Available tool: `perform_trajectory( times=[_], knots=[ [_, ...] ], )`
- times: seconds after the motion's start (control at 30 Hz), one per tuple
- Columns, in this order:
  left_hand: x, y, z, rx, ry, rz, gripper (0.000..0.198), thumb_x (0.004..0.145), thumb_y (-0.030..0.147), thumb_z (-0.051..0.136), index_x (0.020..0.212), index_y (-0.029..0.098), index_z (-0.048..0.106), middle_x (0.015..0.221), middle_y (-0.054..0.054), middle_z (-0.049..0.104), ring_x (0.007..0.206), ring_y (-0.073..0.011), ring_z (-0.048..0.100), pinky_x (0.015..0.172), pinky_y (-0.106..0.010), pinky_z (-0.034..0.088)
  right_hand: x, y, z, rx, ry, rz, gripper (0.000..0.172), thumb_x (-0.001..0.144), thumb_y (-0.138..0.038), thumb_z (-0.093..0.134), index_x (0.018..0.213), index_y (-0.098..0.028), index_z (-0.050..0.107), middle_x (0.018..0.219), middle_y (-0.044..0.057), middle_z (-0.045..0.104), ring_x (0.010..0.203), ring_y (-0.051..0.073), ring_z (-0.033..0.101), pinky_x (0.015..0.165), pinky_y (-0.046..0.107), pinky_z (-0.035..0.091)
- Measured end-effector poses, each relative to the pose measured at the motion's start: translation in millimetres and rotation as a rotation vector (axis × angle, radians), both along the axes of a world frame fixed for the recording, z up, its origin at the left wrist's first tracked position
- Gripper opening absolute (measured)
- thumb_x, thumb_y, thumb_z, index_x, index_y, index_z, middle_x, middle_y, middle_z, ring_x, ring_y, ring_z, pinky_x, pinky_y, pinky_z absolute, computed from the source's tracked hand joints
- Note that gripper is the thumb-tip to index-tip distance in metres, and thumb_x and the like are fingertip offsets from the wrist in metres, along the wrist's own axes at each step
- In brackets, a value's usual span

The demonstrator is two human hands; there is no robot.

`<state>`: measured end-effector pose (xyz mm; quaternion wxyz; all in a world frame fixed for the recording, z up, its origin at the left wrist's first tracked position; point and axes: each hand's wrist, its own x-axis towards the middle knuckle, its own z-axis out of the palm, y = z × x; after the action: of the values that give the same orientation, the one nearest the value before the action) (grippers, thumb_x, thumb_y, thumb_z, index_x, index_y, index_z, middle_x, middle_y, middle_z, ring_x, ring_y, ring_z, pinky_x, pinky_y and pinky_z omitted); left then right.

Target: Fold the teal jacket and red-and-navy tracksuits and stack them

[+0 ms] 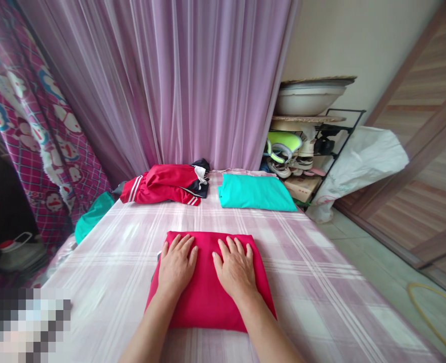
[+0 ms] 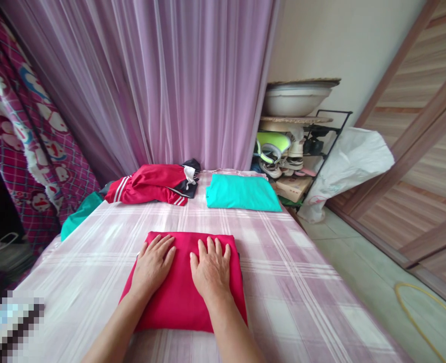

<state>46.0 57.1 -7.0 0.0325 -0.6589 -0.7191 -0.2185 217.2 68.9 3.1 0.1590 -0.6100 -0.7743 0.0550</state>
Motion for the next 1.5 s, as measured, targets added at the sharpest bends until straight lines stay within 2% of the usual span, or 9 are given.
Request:
perform_trajectory(
  times=[0.47, 0.9, 1.13, 1.5],
  knots=[
    [-2.6, -0.6, -0.9, -0.022, -0.027, 0.0, 0.039, 0.095, 0.037, 0.047, 0.128, 0.028, 0.066, 0.138, -0.004, 0.063, 0.136, -0.0288, 0.049, 0.118, -0.055, 0.03, 2.0, -1.1, -1.4, -0.006, 0.009, 0.013, 0.05, 0.1, -0.043, 0.035, 0.141, -0.024, 0.056, 0.149, 0.011, 0.051, 0.141, 0.031, 0.04, 0.117, 0.058, 0.019],
    [0.5, -5.3, 0.0, -0.064, -0.028, 0.013, 0.04, 0.096, 0.037, 0.045, 0.131, 0.027, 0.063, 0.14, -0.004, 0.061, 0.138, -0.0274, 0.046, 0.119, -0.055, 0.028, 5.9, -1.6, -6.7, -0.009, -0.072, 0.054, 0.051, 0.099, -0.043, 0.036, 0.142, -0.024, 0.055, 0.151, 0.011, 0.05, 0.141, 0.032, 0.039, 0.118, 0.057, 0.018],
    [2.3, -5.9, 2.0, -0.059, -0.049, 0.014, 0.04, 0.097, 0.039, 0.045, 0.13, 0.027, 0.064, 0.14, -0.004, 0.062, 0.138, -0.0278, 0.046, 0.119, -0.054, 0.028, 5.7, -1.1, -3.8, -0.012, -0.096, 0.051, 0.05, 0.099, -0.041, 0.038, 0.144, -0.025, 0.053, 0.151, 0.01, 0.049, 0.14, 0.031, 0.041, 0.118, 0.057, 0.019],
    [4.3, -4.3, 5.4, -0.046, -0.08, 0.027, 0.038, 0.098, 0.037, 0.044, 0.128, 0.027, 0.064, 0.139, -0.003, 0.062, 0.137, -0.027, 0.047, 0.118, -0.057, 0.028, 4.0, 0.2, -6.8, 0.056, -0.052, 0.05, 0.047, 0.1, -0.039, 0.038, 0.141, -0.024, 0.056, 0.148, 0.011, 0.053, 0.138, 0.03, 0.043, 0.115, 0.057, 0.02]
  ],
)
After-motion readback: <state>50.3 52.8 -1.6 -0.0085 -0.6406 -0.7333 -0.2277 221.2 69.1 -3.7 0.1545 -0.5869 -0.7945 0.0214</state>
